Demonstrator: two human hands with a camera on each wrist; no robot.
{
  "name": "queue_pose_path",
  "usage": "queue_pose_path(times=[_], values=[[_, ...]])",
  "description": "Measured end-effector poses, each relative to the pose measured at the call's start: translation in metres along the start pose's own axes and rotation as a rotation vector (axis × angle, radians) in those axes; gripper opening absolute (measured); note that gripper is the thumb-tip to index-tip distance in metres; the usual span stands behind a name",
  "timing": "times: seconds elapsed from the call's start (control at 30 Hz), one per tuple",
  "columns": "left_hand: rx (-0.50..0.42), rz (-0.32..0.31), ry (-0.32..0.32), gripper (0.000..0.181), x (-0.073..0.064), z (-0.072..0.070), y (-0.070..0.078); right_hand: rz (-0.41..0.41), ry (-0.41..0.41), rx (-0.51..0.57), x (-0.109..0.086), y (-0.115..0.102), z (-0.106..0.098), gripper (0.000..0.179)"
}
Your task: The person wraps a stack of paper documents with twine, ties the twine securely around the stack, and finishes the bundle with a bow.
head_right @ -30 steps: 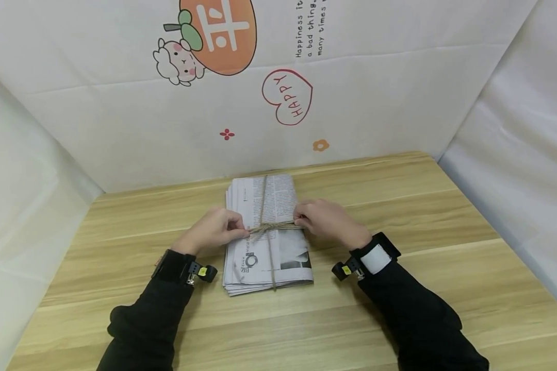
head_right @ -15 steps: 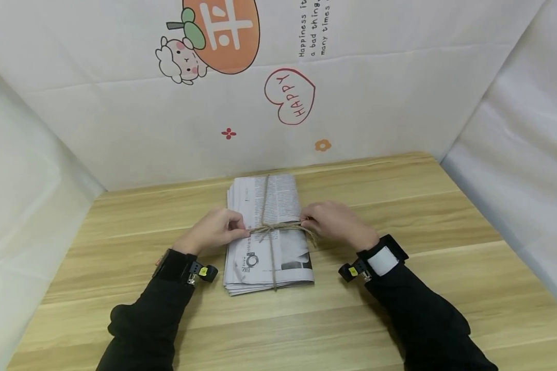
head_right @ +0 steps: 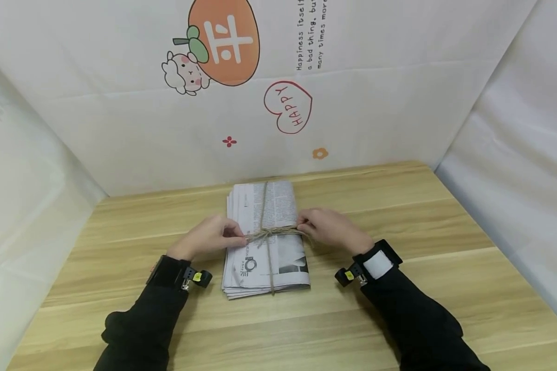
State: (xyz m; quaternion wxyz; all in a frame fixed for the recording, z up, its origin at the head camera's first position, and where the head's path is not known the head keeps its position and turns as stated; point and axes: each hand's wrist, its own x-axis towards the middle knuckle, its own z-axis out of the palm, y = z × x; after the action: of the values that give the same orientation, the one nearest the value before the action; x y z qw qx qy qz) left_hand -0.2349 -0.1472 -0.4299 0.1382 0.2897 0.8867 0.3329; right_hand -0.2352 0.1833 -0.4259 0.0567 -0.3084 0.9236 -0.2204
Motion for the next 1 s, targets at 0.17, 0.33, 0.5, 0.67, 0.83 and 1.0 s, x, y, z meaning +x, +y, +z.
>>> queue_pose_path(times=[0.17, 0.33, 0.5, 0.67, 0.83, 1.0], values=[[0.001, -0.033, 0.034, 0.007, -0.004, -0.003, -0.006, 0.024, -0.002, 0.078, 0.004, 0.002, 0.0, 0.007], [0.048, 0.007, 0.048, 0.01, -0.002, -0.004, -0.009, 0.035, -0.002, 0.084, 0.008, 0.002, 0.0, 0.008], [0.042, 0.025, 0.044, 0.009, -0.001, -0.004, -0.01, 0.033, -0.001, 0.094, 0.01, 0.005, 0.0, 0.008], [-0.003, 0.008, 0.033, 0.006, -0.003, -0.006, -0.011, 0.059, 0.014, 0.106, 0.007, 0.007, -0.005, 0.021], [-0.001, -0.034, 0.057, 0.006, -0.009, -0.012, -0.012, 0.094, 0.082, 0.078, 0.003, 0.009, -0.015, 0.045], [0.071, -0.03, 0.14, 0.015, -0.021, -0.021, -0.014, 0.095, 0.172, -0.001, -0.003, 0.021, -0.028, 0.048]])
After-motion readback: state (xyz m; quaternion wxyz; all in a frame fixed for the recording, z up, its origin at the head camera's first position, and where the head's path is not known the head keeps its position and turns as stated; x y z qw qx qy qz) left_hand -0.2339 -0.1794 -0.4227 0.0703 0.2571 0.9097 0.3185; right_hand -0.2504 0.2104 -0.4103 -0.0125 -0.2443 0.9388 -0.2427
